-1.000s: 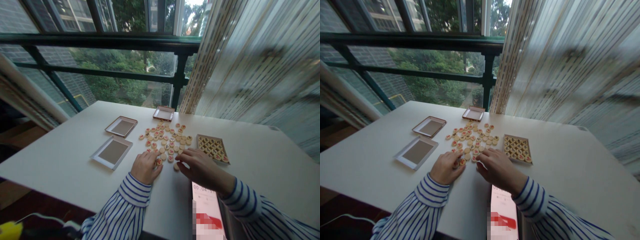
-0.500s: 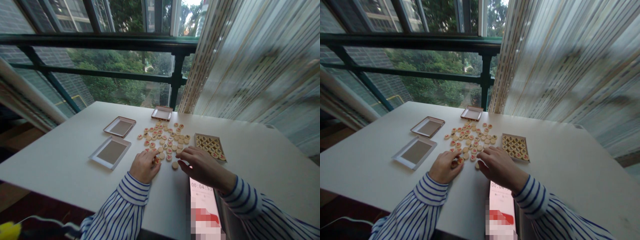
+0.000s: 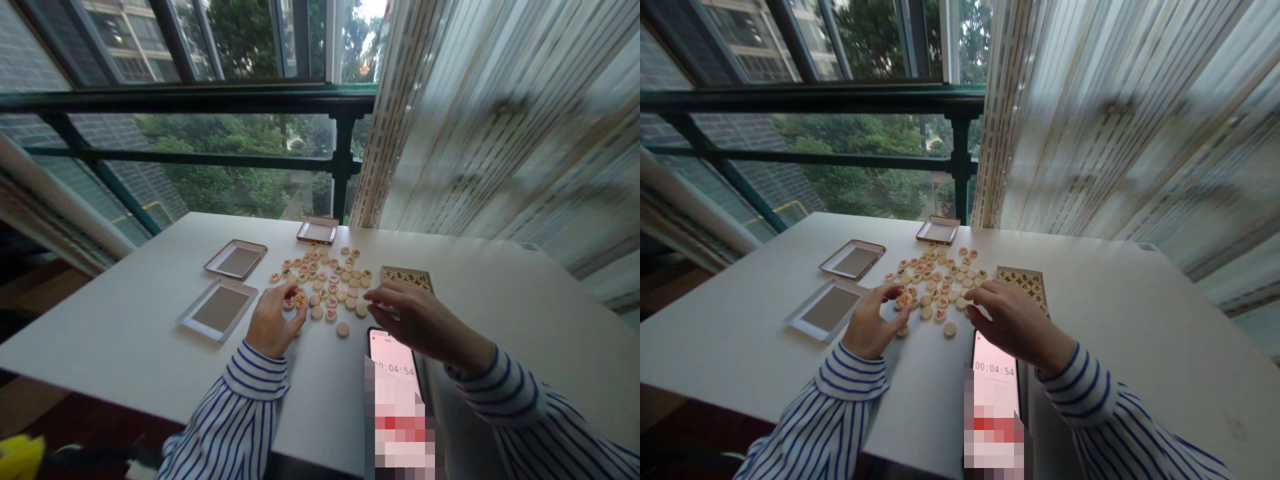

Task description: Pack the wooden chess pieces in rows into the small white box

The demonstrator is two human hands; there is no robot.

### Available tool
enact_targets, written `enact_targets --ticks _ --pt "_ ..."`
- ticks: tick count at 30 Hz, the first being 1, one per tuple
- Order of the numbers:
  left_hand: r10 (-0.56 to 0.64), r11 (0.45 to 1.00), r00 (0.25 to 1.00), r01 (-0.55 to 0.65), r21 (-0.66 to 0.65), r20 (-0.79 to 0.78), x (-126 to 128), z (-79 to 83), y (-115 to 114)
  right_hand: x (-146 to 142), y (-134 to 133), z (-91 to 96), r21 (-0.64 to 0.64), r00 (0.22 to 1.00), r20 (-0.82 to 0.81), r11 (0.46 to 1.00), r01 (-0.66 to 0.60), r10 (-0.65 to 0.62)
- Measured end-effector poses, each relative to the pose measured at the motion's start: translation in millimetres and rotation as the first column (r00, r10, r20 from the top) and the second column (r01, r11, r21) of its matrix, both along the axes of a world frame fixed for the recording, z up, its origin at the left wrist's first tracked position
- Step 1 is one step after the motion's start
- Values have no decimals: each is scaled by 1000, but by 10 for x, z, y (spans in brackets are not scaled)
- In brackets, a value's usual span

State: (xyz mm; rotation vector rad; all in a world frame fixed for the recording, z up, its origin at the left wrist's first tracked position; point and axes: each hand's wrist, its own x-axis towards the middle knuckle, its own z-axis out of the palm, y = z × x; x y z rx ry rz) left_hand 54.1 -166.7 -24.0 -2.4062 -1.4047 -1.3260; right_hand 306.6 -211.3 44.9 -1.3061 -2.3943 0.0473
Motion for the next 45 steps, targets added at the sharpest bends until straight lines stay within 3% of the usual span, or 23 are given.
enact_targets --ticks 9,20,27,36,40,45 --pt "-79 991 987 94 -100 140 334 348 128 288 16 213 6 989 -97 993 115 -114" --pt "-248 952 960 267 -151 131 931 523 224 611 6 340 8 942 -186 958 286 -280" --pt "-347 918 935 354 -180 71 1205 610 313 706 75 392 15 918 -258 949 315 -301" --pt "-374 904 927 363 -227 -7 1435 821 423 793 172 434 23 915 -276 950 311 -293" --pt "-424 874 906 404 -269 -16 1515 840 499 823 229 399 -2 913 -286 953 303 -291" --pt "-452 844 892 425 -328 -8 1585 749 575 877 295 304 -66 908 -275 948 311 -316"
